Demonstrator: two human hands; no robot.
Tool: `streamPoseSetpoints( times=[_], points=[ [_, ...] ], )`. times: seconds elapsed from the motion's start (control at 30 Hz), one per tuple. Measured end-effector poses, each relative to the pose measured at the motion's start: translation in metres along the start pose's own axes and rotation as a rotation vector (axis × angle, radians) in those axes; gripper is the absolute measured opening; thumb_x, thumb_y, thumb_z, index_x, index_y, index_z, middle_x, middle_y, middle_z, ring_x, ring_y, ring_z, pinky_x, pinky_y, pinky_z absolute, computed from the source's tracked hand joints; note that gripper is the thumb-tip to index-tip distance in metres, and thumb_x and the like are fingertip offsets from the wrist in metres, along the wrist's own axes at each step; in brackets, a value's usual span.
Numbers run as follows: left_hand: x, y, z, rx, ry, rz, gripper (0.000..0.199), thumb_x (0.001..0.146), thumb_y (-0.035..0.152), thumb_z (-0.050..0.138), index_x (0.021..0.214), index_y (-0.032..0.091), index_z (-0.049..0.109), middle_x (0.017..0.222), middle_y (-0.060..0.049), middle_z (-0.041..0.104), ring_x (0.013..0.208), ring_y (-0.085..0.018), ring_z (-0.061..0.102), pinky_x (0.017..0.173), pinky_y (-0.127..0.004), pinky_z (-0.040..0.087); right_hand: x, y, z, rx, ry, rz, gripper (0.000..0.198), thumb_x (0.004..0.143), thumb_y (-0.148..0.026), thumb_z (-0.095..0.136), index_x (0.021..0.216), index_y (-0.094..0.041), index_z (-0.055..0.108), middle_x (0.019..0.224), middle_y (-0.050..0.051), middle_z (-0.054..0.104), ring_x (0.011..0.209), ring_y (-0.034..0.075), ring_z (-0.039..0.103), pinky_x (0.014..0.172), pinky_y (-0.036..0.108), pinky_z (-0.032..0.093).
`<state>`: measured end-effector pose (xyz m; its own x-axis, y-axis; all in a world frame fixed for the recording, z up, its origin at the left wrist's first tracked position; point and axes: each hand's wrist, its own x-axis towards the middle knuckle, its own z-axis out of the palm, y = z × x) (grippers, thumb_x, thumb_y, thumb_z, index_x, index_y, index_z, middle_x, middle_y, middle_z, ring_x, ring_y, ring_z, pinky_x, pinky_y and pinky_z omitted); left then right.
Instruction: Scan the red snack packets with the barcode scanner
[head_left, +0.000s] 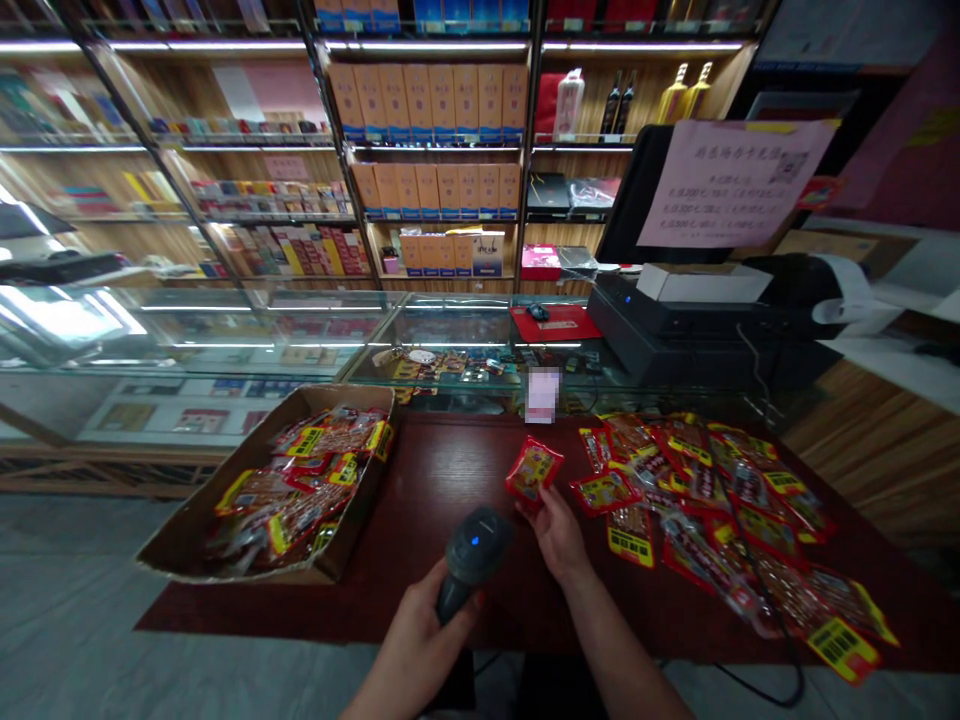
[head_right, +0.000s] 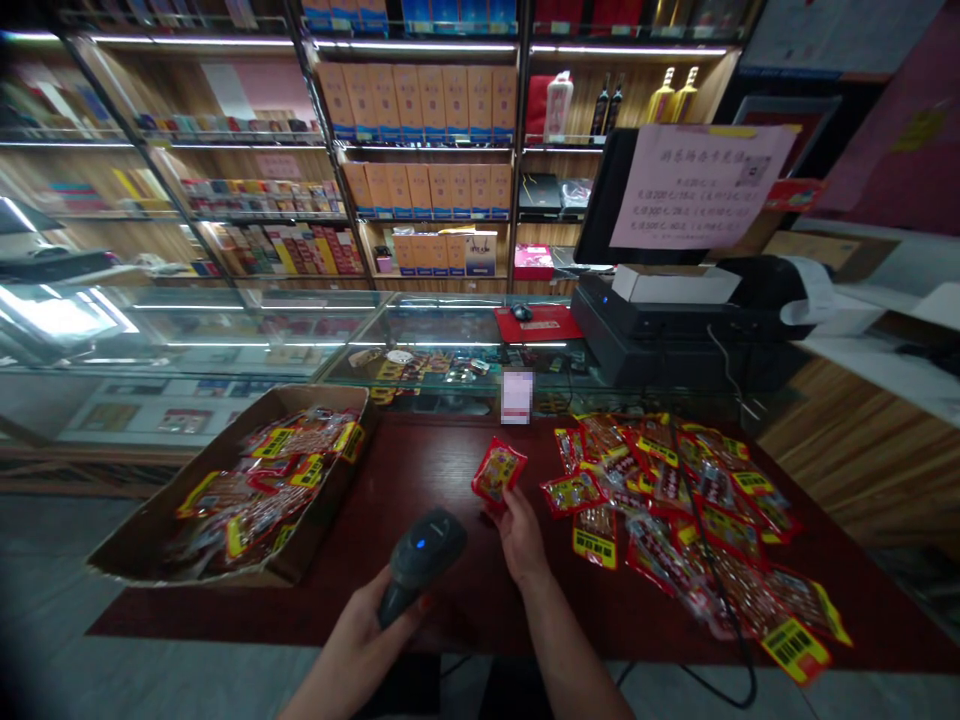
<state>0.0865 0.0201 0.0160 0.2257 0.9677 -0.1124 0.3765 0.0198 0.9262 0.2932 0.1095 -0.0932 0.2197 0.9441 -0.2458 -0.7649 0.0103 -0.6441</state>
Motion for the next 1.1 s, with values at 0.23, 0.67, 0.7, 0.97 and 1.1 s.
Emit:
streamPoseSetpoints(
  times=[0.23, 0.67, 0.7, 0.97, 1.1],
  points=[
    [-0.003, -0.002, 0.018, 0.003, 0.048, -0.012, 0.038, 0.084, 0.025, 0.063, 0.119, 0.012, 0.068, 0.104, -0.008, 0.078, 0.091, -0.024, 0.069, 0.086, -0.030, 0.051, 0.003, 0.006, -0.002, -0.025, -0.074, 0.045, 0.017, 0.074, -0.024, 0.076, 0.091, -0.023, 0.074, 0.097, 0.001, 0.080, 0.095, 0.021, 0.074, 0.091, 0.041, 0.057],
    [-0.020, 0.014, 0.055, -0.025, 0.217, -0.010, 0.047, 0.080, 0.027, 0.066, 0.126, 0.014, 0.065, 0.115, -0.011, 0.077, 0.107, -0.028, 0.070, 0.099, -0.037, 0.051, -0.002, 0.000, 0.003, 0.009, -0.116, 0.041, 0.015, 0.075, -0.026, 0.067, 0.088, -0.024, 0.072, 0.099, -0.001, 0.077, 0.102, 0.018, 0.069, 0.094, 0.034, 0.054],
    [-0.021, 0.018, 0.058, -0.033, 0.235, -0.019, 0.047, 0.080, 0.028, 0.066, 0.125, 0.014, 0.065, 0.114, -0.010, 0.077, 0.106, -0.028, 0.069, 0.098, -0.037, 0.051, -0.002, -0.001, 0.003, 0.013, -0.112, 0.043, 0.014, 0.075, -0.026, 0.066, 0.088, -0.024, 0.071, 0.099, -0.001, 0.077, 0.102, 0.018, 0.069, 0.094, 0.034, 0.054],
    [-0.037, 0.035, 0.068, -0.053, 0.245, -0.100, 0.028, 0.084, 0.034, 0.062, 0.100, 0.013, 0.072, 0.084, -0.003, 0.074, 0.076, -0.021, 0.065, 0.077, -0.030, 0.054, 0.000, 0.000, -0.004, 0.022, -0.113, 0.054, 0.016, 0.076, -0.028, 0.064, 0.090, -0.024, 0.072, 0.098, 0.001, 0.078, 0.105, 0.022, 0.070, 0.101, 0.042, 0.050],
    [-0.043, 0.031, 0.068, -0.037, 0.241, -0.065, 0.027, 0.084, 0.034, 0.063, 0.099, 0.013, 0.072, 0.083, -0.003, 0.073, 0.076, -0.021, 0.062, 0.073, -0.028, 0.052, 0.002, 0.006, -0.008, 0.008, -0.094, 0.062, 0.016, 0.077, -0.030, 0.063, 0.089, -0.025, 0.073, 0.093, 0.001, 0.079, 0.108, 0.024, 0.070, 0.108, 0.046, 0.046]
  ],
)
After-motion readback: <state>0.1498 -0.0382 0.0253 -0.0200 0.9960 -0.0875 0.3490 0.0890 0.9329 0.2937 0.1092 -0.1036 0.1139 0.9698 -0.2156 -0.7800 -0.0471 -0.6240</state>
